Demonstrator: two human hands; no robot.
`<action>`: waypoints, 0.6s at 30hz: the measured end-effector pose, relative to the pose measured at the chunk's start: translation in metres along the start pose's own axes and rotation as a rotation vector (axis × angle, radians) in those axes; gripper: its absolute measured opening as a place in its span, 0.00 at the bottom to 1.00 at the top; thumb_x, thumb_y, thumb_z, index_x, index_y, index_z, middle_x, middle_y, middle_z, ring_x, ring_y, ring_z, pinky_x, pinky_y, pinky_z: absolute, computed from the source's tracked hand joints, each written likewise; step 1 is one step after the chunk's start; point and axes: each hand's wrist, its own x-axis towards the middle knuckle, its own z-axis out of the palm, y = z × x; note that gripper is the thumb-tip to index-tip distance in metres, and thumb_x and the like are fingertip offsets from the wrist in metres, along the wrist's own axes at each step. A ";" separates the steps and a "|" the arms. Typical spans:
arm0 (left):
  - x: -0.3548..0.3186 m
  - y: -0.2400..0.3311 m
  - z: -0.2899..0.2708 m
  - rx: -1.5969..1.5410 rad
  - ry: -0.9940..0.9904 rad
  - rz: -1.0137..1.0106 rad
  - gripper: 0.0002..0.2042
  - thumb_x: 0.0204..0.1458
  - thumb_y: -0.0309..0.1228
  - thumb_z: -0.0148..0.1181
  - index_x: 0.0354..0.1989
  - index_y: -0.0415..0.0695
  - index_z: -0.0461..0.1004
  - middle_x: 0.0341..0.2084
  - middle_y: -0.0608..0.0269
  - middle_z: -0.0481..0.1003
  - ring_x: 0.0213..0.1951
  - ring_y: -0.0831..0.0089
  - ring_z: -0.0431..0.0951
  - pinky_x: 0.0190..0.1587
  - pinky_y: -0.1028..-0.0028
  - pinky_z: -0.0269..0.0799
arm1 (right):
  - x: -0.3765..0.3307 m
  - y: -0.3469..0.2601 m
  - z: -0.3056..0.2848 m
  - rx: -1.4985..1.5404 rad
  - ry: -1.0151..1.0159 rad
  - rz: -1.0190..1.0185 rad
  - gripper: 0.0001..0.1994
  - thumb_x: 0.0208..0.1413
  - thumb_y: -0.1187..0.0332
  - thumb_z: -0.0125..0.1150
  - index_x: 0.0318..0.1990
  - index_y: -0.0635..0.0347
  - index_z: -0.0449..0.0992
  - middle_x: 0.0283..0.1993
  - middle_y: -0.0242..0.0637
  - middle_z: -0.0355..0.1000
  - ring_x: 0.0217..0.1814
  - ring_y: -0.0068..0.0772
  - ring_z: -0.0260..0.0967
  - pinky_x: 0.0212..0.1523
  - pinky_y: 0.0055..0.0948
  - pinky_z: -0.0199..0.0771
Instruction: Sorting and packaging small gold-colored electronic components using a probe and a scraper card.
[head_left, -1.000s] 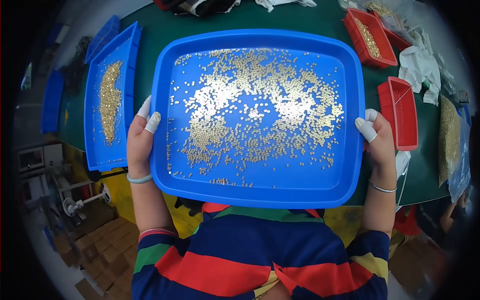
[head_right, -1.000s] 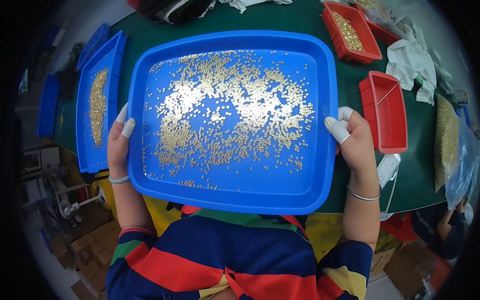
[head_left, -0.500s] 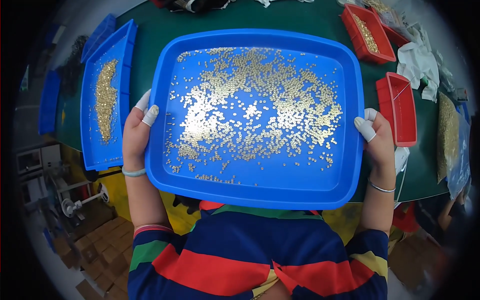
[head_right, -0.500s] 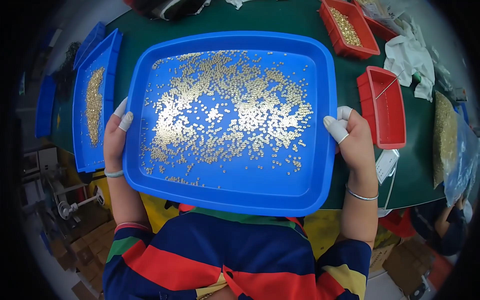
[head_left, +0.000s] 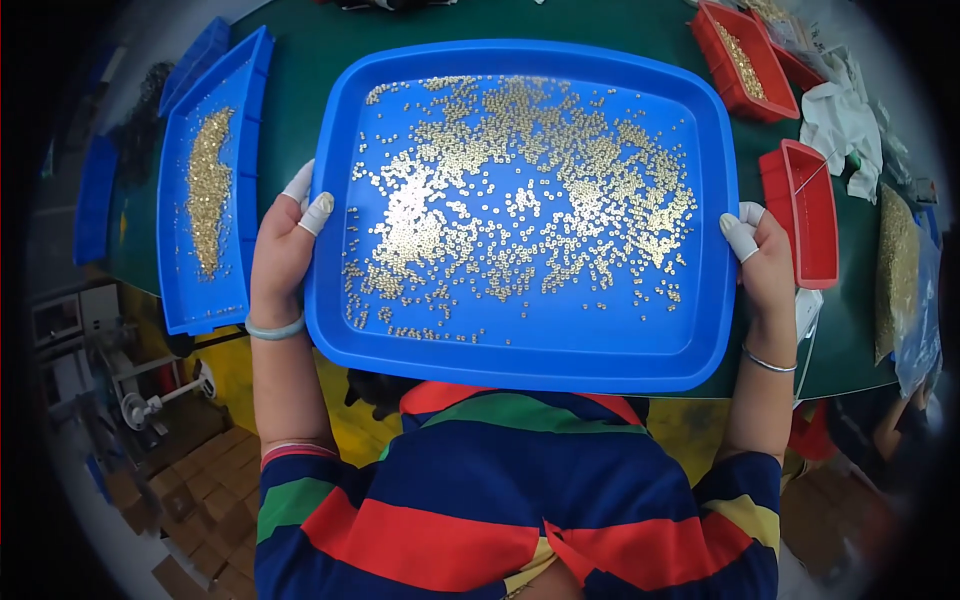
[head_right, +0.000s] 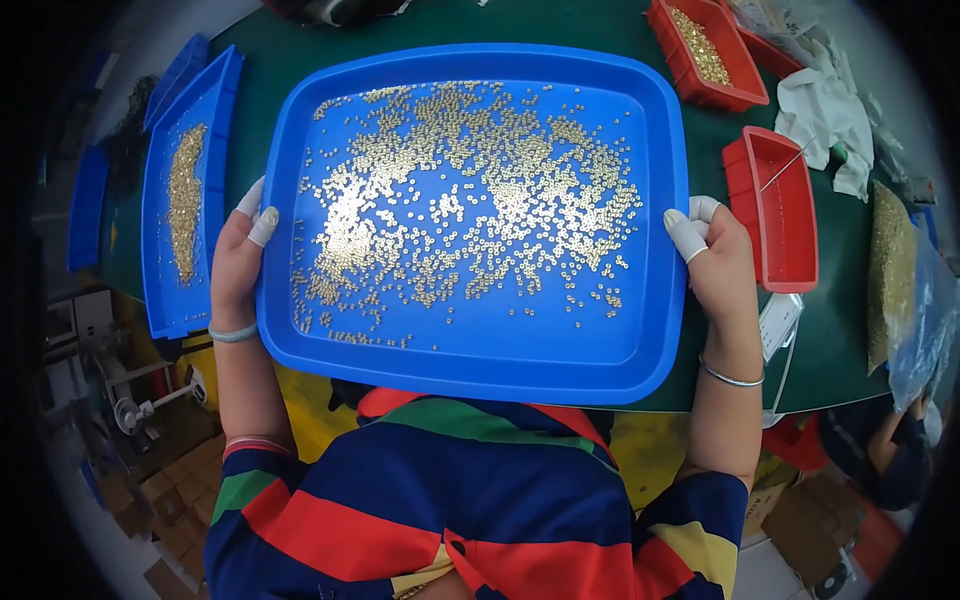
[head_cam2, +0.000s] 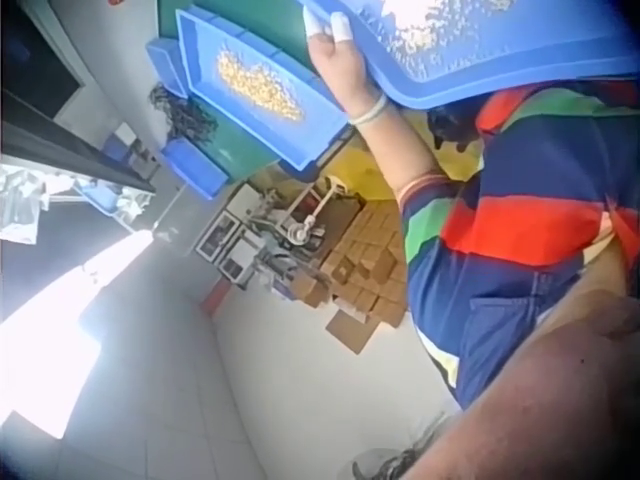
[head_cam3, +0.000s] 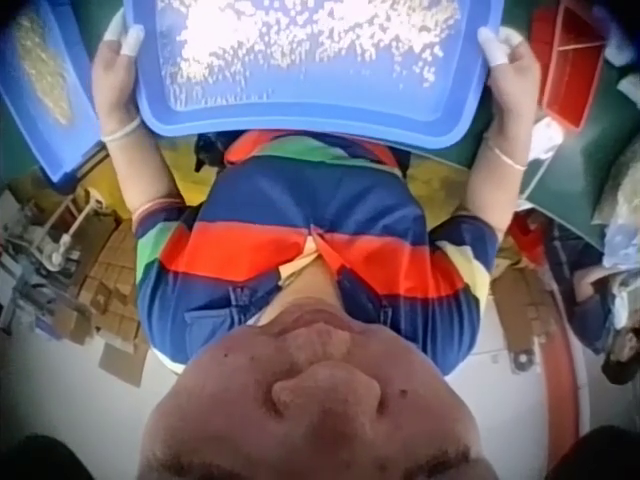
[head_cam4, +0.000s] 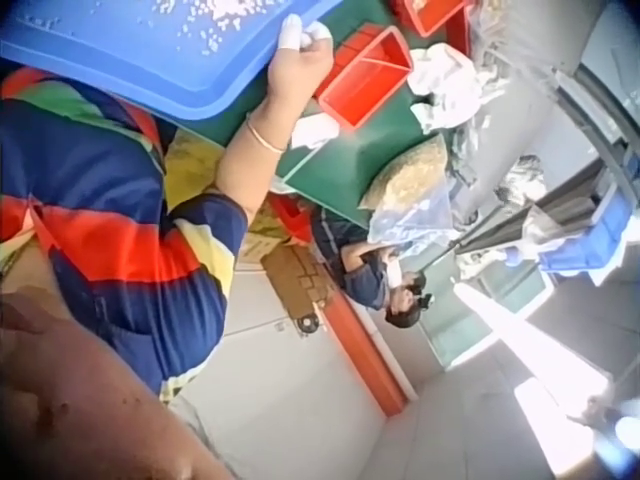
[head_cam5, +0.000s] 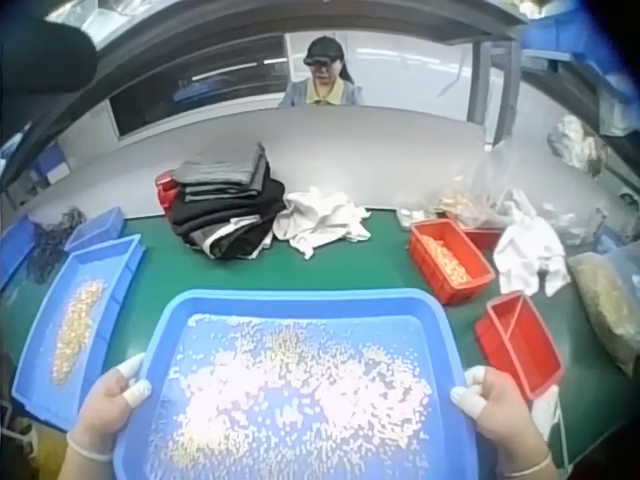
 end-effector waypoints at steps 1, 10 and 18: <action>0.000 -0.003 -0.003 -0.037 -0.046 -0.001 0.24 0.55 0.27 0.48 0.59 0.32 0.52 0.46 0.55 0.69 0.45 0.74 0.71 0.46 0.79 0.67 | -0.004 -0.002 0.005 -0.003 -0.001 0.005 0.07 0.54 0.66 0.54 0.32 0.60 0.69 0.17 0.21 0.64 0.14 0.09 0.53 0.13 0.12 0.47; -0.005 -0.008 -0.034 0.001 -0.052 -0.045 0.24 0.55 0.27 0.48 0.59 0.32 0.52 0.45 0.55 0.70 0.44 0.76 0.71 0.45 0.80 0.66 | -0.021 -0.003 0.039 0.083 0.039 -0.041 0.11 0.55 0.68 0.53 0.42 0.67 0.69 0.30 0.31 0.71 0.28 0.14 0.66 0.29 0.13 0.65; -0.013 -0.017 -0.055 0.077 -0.005 -0.035 0.27 0.54 0.28 0.51 0.60 0.33 0.49 0.45 0.54 0.70 0.45 0.74 0.71 0.48 0.78 0.64 | -0.038 -0.018 0.064 -0.527 0.432 -0.507 0.22 0.46 0.72 0.61 0.51 0.65 0.67 0.26 0.30 0.65 0.24 0.17 0.56 0.25 0.17 0.59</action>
